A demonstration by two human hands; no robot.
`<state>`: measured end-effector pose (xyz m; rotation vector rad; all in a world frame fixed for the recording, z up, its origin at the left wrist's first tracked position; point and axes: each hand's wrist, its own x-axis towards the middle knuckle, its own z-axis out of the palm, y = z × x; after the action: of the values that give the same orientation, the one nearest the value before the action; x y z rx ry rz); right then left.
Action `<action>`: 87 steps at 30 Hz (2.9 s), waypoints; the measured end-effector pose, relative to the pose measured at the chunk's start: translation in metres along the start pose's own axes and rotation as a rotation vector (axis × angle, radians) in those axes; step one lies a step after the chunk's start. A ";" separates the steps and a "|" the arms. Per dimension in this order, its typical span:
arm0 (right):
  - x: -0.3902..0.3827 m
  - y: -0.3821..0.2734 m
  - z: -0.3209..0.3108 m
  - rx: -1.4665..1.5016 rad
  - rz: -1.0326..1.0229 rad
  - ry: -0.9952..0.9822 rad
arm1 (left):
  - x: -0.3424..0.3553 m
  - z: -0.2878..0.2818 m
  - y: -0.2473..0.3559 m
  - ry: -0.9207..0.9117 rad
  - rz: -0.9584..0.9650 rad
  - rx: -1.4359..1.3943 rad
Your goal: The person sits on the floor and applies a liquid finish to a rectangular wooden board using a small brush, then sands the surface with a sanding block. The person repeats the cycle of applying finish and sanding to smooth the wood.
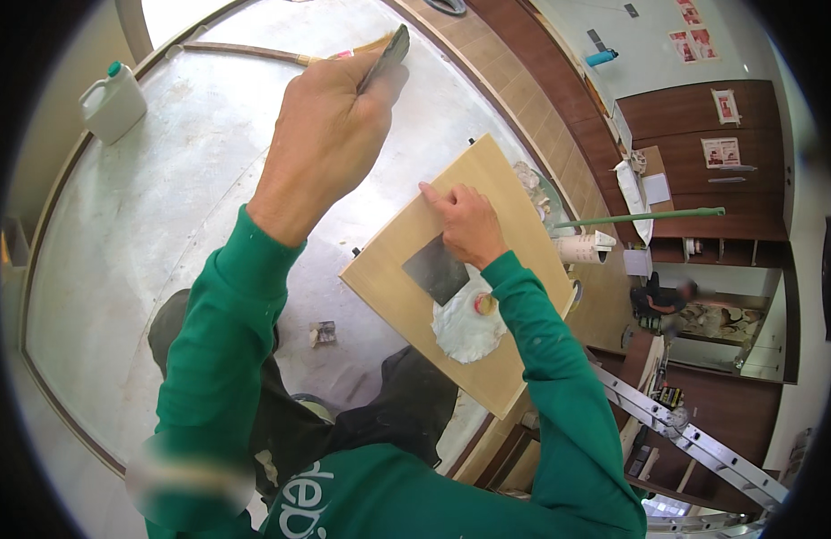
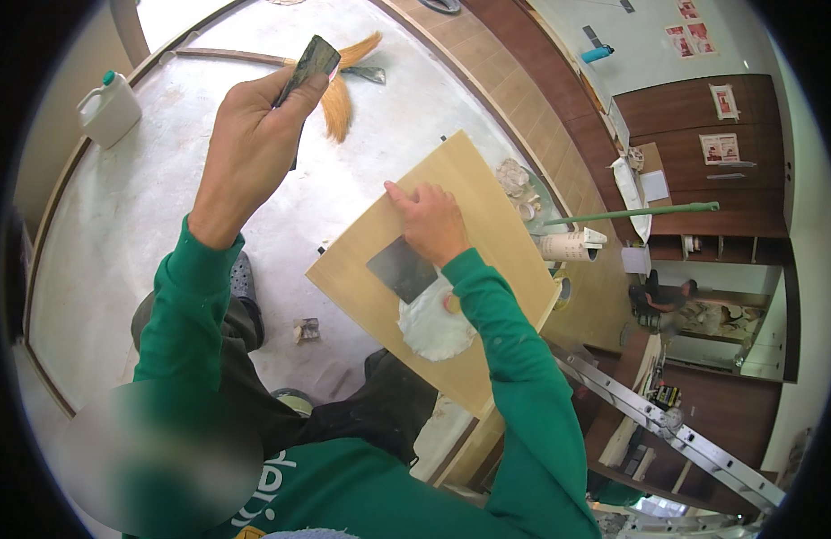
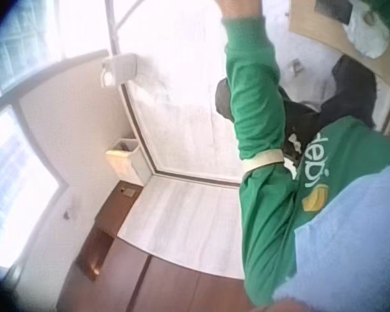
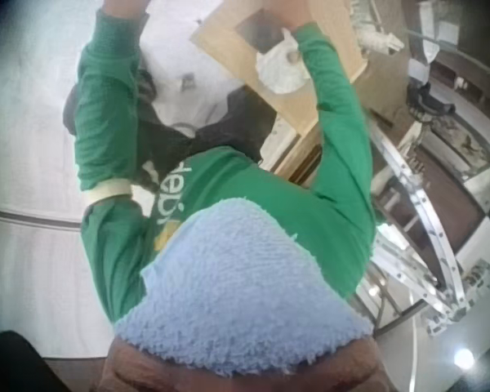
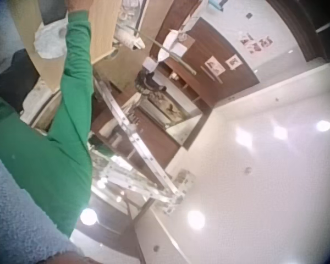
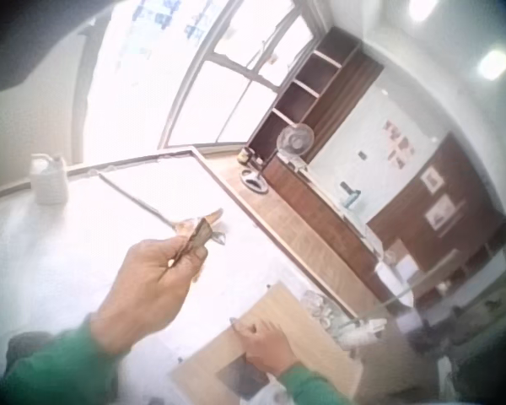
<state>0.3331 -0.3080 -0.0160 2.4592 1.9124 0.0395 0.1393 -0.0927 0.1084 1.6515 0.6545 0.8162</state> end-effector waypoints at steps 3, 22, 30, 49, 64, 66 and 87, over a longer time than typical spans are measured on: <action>0.011 0.032 -0.005 -0.081 0.043 -0.029 | 0.001 -0.002 -0.001 -0.001 0.056 0.053; 0.047 0.074 -0.002 -0.369 -0.008 -0.272 | 0.000 -0.007 -0.009 0.123 0.407 0.123; -0.004 -0.054 -0.012 -0.143 -0.178 -0.226 | 0.003 -0.024 -0.004 0.047 0.233 0.018; -0.025 -0.114 -0.066 0.770 0.188 -0.205 | -0.007 -0.018 -0.021 -0.004 0.308 0.228; 0.039 -0.077 -0.084 1.739 0.670 0.169 | -0.016 -0.014 -0.021 -0.444 0.089 0.210; 0.045 -0.067 -0.084 1.619 0.707 -0.002 | 0.014 -0.010 -0.055 -0.058 0.943 0.630; 0.028 -0.080 -0.014 0.687 0.517 -0.182 | -0.001 -0.085 0.009 -0.018 0.154 0.053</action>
<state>0.2617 -0.2607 -0.0046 3.1587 1.3051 -0.9362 0.0710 -0.0455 0.1283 1.7715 0.5450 0.8993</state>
